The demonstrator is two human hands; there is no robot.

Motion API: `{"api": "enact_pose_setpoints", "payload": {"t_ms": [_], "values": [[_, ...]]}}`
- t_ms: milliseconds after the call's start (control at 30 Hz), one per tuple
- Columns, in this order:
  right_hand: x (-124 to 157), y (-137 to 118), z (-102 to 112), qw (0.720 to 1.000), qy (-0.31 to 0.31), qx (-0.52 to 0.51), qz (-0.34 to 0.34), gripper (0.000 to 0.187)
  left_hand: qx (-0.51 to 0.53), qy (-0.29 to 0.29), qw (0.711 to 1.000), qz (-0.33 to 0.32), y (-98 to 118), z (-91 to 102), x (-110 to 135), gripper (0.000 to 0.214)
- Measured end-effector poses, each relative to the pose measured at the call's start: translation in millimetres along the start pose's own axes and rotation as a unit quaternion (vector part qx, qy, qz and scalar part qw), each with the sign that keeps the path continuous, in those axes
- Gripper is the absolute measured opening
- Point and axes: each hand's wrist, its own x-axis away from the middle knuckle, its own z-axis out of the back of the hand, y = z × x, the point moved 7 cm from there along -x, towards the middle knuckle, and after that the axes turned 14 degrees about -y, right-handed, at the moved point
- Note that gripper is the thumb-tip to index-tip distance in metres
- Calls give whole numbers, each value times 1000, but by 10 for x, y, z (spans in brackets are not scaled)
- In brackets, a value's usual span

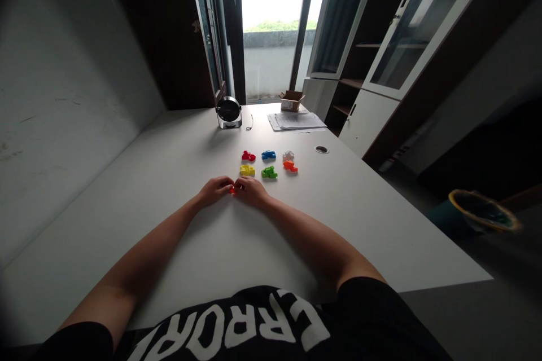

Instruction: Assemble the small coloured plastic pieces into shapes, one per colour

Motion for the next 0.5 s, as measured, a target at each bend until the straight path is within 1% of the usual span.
{"api": "enact_pose_setpoints", "payload": {"t_ms": [167, 500], "values": [[-3, 9, -8, 1000, 3, -3, -1, 2, -2, 1, 1000, -5, -13, -5, -2, 22], [-4, 20, -15, 1000, 3, 2, 2, 4, 4, -6, 1000, 7, -24, -14, -4, 22]]}}
